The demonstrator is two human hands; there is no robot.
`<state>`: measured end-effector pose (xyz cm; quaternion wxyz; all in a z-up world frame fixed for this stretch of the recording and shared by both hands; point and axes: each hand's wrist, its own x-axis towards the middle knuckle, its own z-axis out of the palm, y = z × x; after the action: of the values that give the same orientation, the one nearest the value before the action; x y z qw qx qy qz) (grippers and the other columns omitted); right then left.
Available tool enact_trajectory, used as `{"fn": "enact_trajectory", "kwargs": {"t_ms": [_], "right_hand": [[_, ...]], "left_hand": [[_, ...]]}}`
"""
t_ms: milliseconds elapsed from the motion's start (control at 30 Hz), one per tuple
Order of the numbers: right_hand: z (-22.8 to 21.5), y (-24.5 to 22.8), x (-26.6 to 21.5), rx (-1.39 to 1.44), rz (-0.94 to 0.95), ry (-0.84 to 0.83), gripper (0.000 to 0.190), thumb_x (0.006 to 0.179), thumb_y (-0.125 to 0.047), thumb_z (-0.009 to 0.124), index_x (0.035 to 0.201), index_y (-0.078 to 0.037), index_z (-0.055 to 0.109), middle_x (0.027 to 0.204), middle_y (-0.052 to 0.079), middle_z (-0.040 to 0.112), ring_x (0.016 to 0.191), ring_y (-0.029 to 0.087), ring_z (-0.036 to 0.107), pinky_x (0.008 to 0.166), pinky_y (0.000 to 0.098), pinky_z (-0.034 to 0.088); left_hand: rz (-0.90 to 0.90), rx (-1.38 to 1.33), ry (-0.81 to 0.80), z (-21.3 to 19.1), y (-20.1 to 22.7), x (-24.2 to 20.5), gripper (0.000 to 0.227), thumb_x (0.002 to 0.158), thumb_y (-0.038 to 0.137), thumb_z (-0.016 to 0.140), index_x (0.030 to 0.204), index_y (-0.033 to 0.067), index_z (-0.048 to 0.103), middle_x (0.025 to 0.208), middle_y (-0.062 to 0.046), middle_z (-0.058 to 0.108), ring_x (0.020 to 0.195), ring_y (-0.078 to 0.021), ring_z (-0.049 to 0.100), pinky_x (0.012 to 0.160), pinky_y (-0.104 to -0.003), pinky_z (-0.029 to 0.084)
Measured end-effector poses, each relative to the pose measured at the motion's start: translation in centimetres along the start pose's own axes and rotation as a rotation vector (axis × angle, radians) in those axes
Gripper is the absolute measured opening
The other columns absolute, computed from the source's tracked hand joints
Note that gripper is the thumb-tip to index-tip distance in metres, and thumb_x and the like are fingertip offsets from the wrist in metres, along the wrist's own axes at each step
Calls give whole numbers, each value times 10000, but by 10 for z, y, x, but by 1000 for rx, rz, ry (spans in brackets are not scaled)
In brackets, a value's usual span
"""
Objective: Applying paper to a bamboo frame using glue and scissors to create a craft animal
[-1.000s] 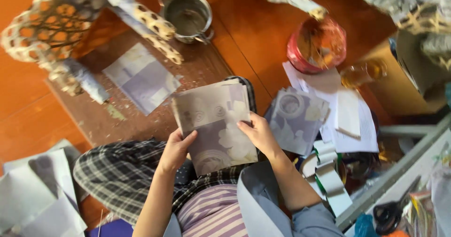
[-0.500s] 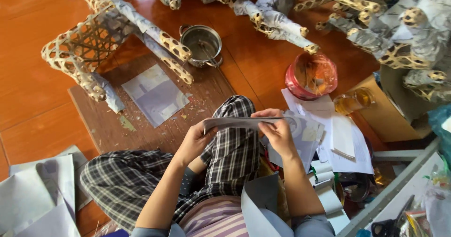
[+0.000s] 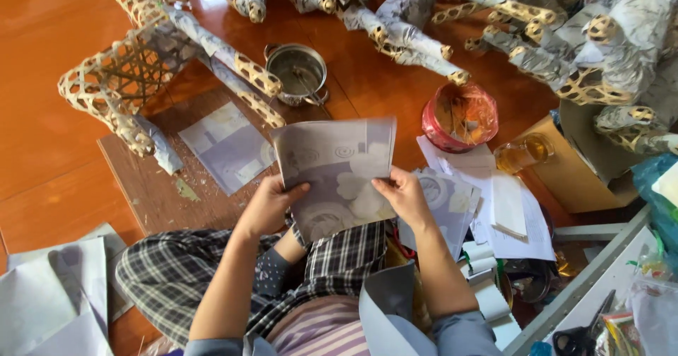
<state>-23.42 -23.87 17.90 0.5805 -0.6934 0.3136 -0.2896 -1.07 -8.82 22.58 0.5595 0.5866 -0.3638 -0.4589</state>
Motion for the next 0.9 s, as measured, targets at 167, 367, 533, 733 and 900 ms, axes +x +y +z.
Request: {"fn": "enact_trajectory", "kwargs": {"t_ms": [167,367,533,733,900], "right_hand": [[0,31,6,106,17,-92,138,864,-89,726,998,-58,720,878,45,717,857,79,599,772,267,539],[17,14,4,219,0,-177,142,863,20,662,989,23,727,907,115,728,861,131,622,778,309,551],[23,16,-5,403,118,-170,230,796,91,510,891,68,718,807,123,703,799,146,668,747,296,576],[22,42,-6,581,183,-195,167,753,99,537,830,133,681,734,212,675,658,215,688,645,361,598],[29,29,2,489,93,-211,174,802,73,515,824,99,686,731,176,674,632,164,651,622,305,566]], "left_hand": [[-57,-14,-26,-29,-27,-1,135,871,51,712,736,58,713,644,-16,657,600,-89,546,598,-252,485],[-4,-2,-156,-52,-6,-20,124,854,37,701,960,69,757,831,-45,723,774,-95,604,728,-286,536],[-13,-54,-226,-53,-17,-31,232,811,-40,697,1024,31,756,887,-120,764,824,-133,669,774,-327,562],[96,-10,-291,-59,-20,-29,364,792,-184,521,923,37,779,850,-133,761,804,-197,724,739,-362,587],[119,84,-292,-68,-33,-30,530,658,-213,424,966,37,775,928,-149,740,883,-233,696,799,-399,552]]}}
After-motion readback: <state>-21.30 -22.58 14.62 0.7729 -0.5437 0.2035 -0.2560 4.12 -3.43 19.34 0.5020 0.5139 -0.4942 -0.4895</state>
